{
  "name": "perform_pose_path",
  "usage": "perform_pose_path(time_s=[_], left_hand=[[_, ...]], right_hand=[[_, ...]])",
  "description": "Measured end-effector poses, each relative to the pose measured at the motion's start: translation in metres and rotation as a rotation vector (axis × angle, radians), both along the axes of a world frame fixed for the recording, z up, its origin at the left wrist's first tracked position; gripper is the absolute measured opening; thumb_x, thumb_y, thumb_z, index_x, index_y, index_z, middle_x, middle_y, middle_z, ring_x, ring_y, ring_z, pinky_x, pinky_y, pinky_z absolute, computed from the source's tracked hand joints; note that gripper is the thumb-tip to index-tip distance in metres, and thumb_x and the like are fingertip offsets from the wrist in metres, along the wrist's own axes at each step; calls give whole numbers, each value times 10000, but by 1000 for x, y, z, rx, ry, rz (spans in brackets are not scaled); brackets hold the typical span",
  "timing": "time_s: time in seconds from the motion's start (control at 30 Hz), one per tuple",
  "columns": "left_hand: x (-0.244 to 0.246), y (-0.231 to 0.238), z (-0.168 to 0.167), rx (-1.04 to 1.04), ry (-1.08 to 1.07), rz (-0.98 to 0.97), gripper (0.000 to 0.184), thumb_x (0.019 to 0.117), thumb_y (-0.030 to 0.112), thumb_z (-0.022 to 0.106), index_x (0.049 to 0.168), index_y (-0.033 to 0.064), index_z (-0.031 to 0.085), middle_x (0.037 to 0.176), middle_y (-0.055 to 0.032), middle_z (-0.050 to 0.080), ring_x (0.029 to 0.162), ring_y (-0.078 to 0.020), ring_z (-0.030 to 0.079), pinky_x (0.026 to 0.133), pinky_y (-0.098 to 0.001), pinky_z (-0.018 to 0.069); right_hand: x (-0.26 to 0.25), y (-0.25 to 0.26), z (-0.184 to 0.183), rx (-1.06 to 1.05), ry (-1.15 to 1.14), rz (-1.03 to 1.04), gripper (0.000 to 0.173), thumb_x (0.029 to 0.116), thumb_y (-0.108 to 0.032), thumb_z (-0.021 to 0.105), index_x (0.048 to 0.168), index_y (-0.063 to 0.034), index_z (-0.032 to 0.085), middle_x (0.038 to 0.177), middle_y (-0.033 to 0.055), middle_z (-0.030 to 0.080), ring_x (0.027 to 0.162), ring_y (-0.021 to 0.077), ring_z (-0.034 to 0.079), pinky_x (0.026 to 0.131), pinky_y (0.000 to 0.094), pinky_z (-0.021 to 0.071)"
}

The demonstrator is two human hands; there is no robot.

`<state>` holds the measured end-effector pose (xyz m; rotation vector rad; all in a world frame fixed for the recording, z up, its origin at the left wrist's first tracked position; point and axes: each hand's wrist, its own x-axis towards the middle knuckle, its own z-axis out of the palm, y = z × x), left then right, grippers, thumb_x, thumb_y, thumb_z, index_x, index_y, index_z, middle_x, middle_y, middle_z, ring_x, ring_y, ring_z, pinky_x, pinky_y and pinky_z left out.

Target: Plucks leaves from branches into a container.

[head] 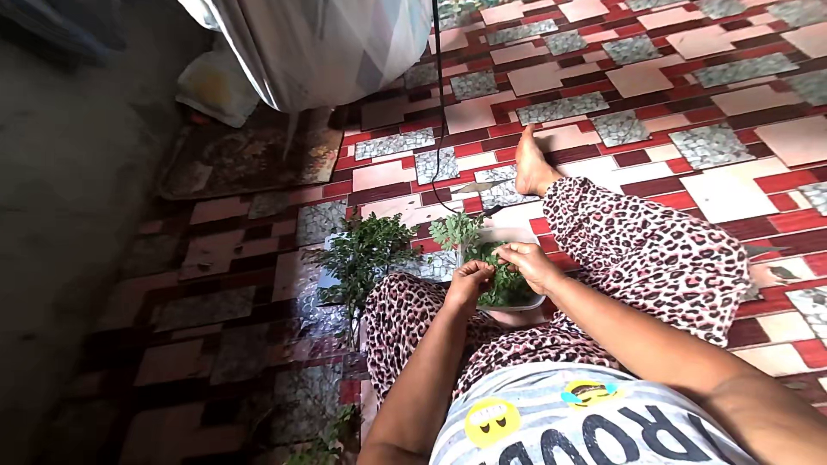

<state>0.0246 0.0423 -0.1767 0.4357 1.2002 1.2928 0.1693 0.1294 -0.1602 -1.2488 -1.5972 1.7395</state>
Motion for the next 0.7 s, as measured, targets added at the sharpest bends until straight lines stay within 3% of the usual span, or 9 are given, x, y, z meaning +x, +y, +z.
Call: perform_pose_path(time_s=[0.1, 0.2, 0.37, 0.53, 0.7], left_hand=[[0, 0, 1, 1, 17, -13, 119, 1009, 20, 580, 900, 1, 623, 819, -64, 650, 683, -121, 613, 657, -274, 545], [0, -2, 0, 14, 49, -21, 128, 1007, 13, 575, 887, 5, 619, 795, -54, 643, 673, -115, 610, 657, -272, 544], [-3, -1, -2, 24, 130, -67, 90, 988, 25, 622, 908, -10, 640, 808, -61, 651, 693, -118, 617, 676, -279, 549], [-2, -1, -3, 38, 162, -85, 94, 985, 24, 627, 896, -3, 646, 786, -43, 648, 675, -101, 608, 661, -265, 541], [-2, -2, -1, 44, 162, -84, 96, 981, 20, 627, 890, 0, 647, 782, -39, 644, 666, -91, 598, 653, -256, 534]], right_hand=[[-3, -2, -4, 90, -3, -36, 106, 983, -81, 665, 921, 5, 671, 855, 58, 635, 754, 102, 568, 727, 286, 494], [-3, 1, -3, 117, -71, -80, 111, 999, -77, 648, 950, 20, 669, 897, 90, 656, 775, 121, 596, 750, 307, 520], [3, 4, 1, 19, -79, 26, 278, 1061, -236, 576, 1015, 1, 714, 993, 79, 689, 897, 140, 626, 838, 344, 523], [2, 1, 5, 48, -44, 61, 78, 959, -84, 693, 952, -5, 697, 957, 69, 680, 839, 121, 607, 779, 302, 513], [0, 0, -1, 133, -43, -39, 93, 990, -74, 647, 952, 1, 687, 937, 78, 665, 811, 121, 604, 764, 309, 523]])
